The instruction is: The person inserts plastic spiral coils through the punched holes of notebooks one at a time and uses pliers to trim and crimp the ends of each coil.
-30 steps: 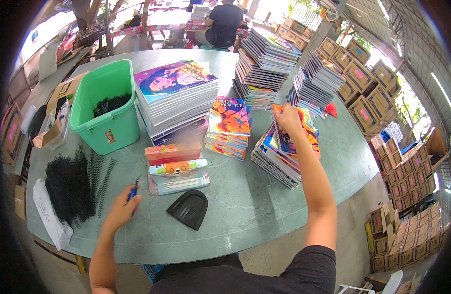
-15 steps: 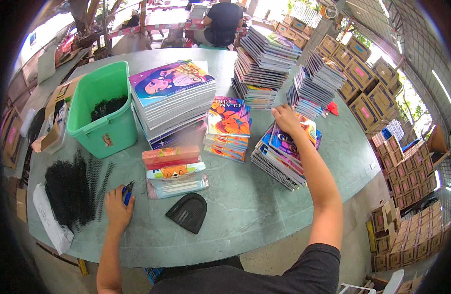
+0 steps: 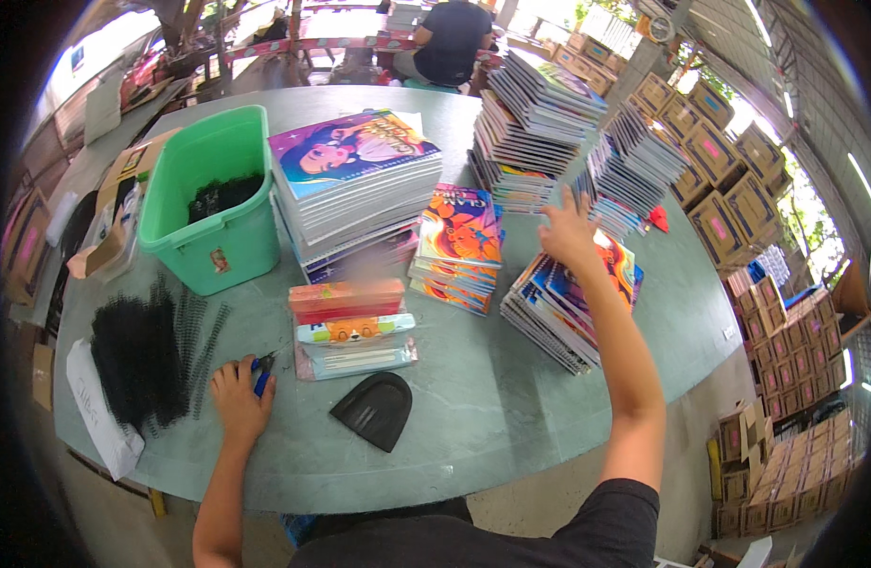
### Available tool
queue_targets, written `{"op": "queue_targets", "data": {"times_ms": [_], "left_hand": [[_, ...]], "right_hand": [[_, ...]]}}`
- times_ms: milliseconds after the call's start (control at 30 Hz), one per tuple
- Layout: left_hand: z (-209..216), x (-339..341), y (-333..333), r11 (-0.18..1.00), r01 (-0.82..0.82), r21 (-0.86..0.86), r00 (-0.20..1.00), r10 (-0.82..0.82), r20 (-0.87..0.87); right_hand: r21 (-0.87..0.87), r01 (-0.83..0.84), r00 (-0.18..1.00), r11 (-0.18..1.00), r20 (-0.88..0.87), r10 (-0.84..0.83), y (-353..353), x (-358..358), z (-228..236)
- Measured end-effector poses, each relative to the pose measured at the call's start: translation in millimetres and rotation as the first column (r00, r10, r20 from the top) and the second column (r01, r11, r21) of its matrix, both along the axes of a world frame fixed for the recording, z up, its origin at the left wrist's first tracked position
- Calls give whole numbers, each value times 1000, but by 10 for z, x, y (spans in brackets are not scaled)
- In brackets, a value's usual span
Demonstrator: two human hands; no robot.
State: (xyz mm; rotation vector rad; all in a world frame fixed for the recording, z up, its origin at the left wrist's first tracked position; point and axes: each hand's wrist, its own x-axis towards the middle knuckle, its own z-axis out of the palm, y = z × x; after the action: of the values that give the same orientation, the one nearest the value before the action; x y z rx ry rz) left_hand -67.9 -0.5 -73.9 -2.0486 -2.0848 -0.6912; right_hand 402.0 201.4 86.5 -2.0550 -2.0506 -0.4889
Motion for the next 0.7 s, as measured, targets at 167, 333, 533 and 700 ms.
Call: {"op": "queue_targets", "data": {"times_ms": [167,333,533,700], "left_hand": [[30,-11,-45,1000,-12,-12,1000,12,-3],[18,-37,-33,998,46,33,999,-46,2],[44,-21,-44,998,47,31,998,-48,35],[35,-39,-43,997,58,42,998,-59,19]], "right_hand": [[-704,-321,947,633,-245,208,90,-1058,-405],[-115,-395,915,911,46,402,34,-1176,-1142],[-23,-431,902,902,-24,430,12,-1204,-1278],[183,-481,876,857,51,480,26,-1180,-1489]]}}
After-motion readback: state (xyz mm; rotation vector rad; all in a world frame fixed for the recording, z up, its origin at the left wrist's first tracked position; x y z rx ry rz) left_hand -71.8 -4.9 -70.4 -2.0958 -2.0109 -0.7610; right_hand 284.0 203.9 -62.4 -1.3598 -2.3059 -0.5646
